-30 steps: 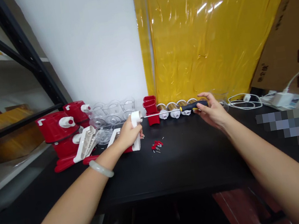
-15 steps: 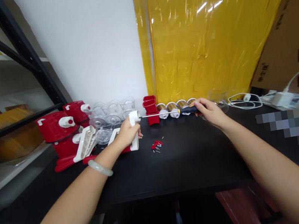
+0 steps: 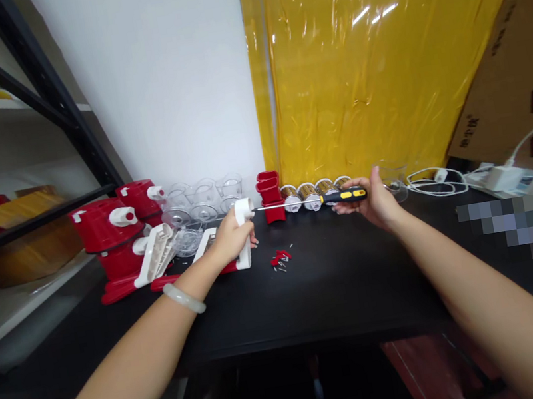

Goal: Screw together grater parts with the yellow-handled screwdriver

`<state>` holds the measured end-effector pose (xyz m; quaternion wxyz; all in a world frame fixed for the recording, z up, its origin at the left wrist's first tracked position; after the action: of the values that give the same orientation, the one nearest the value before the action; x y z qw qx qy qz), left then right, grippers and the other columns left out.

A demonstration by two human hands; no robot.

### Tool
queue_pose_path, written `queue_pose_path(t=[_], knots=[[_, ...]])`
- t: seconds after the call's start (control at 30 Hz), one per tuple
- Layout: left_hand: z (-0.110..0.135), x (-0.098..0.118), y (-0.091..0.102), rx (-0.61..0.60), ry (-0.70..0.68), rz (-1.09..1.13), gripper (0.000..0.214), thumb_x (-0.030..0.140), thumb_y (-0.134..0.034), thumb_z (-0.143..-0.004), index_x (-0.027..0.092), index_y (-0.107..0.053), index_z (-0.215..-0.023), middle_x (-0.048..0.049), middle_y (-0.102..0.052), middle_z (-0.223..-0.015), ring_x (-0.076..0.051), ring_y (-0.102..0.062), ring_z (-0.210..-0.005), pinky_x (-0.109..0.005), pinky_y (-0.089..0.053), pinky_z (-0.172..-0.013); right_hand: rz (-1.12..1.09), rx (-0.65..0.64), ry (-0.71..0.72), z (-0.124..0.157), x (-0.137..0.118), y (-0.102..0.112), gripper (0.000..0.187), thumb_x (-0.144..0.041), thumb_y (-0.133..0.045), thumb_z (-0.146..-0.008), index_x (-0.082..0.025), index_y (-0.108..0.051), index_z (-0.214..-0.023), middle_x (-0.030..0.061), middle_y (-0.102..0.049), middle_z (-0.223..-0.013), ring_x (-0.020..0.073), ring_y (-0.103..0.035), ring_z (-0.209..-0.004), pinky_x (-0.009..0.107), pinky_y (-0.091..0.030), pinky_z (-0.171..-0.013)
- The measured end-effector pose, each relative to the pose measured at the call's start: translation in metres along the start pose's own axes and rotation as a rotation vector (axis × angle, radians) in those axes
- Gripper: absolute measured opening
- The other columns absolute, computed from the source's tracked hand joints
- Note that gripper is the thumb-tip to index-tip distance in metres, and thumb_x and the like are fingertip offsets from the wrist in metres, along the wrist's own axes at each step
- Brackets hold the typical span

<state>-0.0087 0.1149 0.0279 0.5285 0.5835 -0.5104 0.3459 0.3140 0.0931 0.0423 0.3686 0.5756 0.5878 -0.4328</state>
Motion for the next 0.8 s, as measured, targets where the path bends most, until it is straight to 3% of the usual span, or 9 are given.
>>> queue_pose_path(t=[0.07,0.17,0.33,0.53,0.63,0.73,0.8], knots=[[-0.001,0.0,0.001,-0.002,-0.001,0.003,0.035,0.017,-0.056,-0.063,0.019,-0.049,-0.097,0.0045,-0.058,-0.058,-0.019,-0.063,-0.05,-0.031,-0.055,-0.047,0.19,-0.005,-0.015,-0.002,0.006,0.001,0.065,-0.085,-0.037,-0.079,-0.023,-0.055,-0.08,-0.0001,-0.053,-0.051,0.0164,-0.052,-0.044,0.029,-0.041,-0.046],[-0.003,-0.001,0.002,0.003,-0.013,-0.004,0.036,0.018,-0.056,-0.063,0.019,-0.048,-0.098,0.0046,-0.059,-0.058,-0.02,-0.064,-0.051,-0.032,-0.056,-0.047,0.3,0.033,0.06,-0.003,0.003,0.006,0.053,-0.077,-0.054,-0.078,-0.024,-0.054,-0.079,-0.0027,-0.051,-0.055,0.0127,-0.046,-0.045,0.026,-0.037,-0.044],[-0.003,0.002,0.003,0.017,-0.014,0.013,0.038,0.017,-0.055,-0.062,0.019,-0.048,-0.099,0.0054,-0.058,-0.056,-0.019,-0.063,-0.05,-0.031,-0.056,-0.046,0.03,0.065,0.161,-0.002,-0.006,0.011,0.044,-0.055,-0.077,-0.07,-0.03,-0.051,-0.095,-0.0031,-0.059,-0.089,0.0126,-0.058,-0.072,0.025,-0.05,-0.063],[-0.001,0.008,0.002,0.016,-0.038,0.032,0.035,0.019,-0.055,-0.06,0.018,-0.048,-0.095,0.0054,-0.057,-0.057,-0.017,-0.061,-0.048,-0.03,-0.055,-0.045,-0.246,0.01,0.085,0.002,-0.008,0.002,0.058,-0.03,-0.088,-0.056,-0.034,-0.051,-0.1,-0.0063,-0.059,-0.083,0.0125,-0.062,-0.075,0.025,-0.052,-0.068],[-0.001,0.005,0.001,0.007,-0.047,0.018,0.034,0.021,-0.055,-0.062,0.019,-0.048,-0.095,0.0051,-0.057,-0.059,-0.018,-0.063,-0.049,-0.03,-0.056,-0.046,-0.241,0.053,0.066,0.002,-0.007,0.004,0.05,-0.043,-0.085,-0.061,-0.031,-0.052,-0.095,-0.0046,-0.062,-0.083,0.0138,-0.064,-0.075,0.025,-0.053,-0.065],[-0.002,0.004,0.001,0.011,-0.062,0.003,0.034,0.02,-0.056,-0.062,0.02,-0.048,-0.096,0.0052,-0.058,-0.06,-0.018,-0.063,-0.05,-0.03,-0.056,-0.047,-0.118,0.079,-0.012,0.001,0.002,0.005,0.053,-0.076,-0.059,-0.074,-0.027,-0.051,-0.092,-0.0008,-0.062,-0.069,0.0171,-0.063,-0.06,0.028,-0.05,-0.051],[-0.002,0.005,0.002,0.017,-0.067,0.007,0.035,0.02,-0.055,-0.062,0.02,-0.048,-0.097,0.0053,-0.058,-0.06,-0.018,-0.063,-0.05,-0.03,-0.056,-0.047,0.03,0.047,-0.055,0.001,0.007,0.003,0.059,-0.082,-0.049,-0.077,-0.025,-0.051,-0.091,-0.0015,-0.057,-0.056,0.0166,-0.056,-0.046,0.028,-0.044,-0.042]])
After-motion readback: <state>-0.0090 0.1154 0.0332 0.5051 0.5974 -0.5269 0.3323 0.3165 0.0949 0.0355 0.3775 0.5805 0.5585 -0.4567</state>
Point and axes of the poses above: each hand's wrist, its own z-axis away from the middle knuckle, its own y-axis out of the back of the hand, x = y × z, the point moved 10 cm from there along -z, towards the middle knuckle
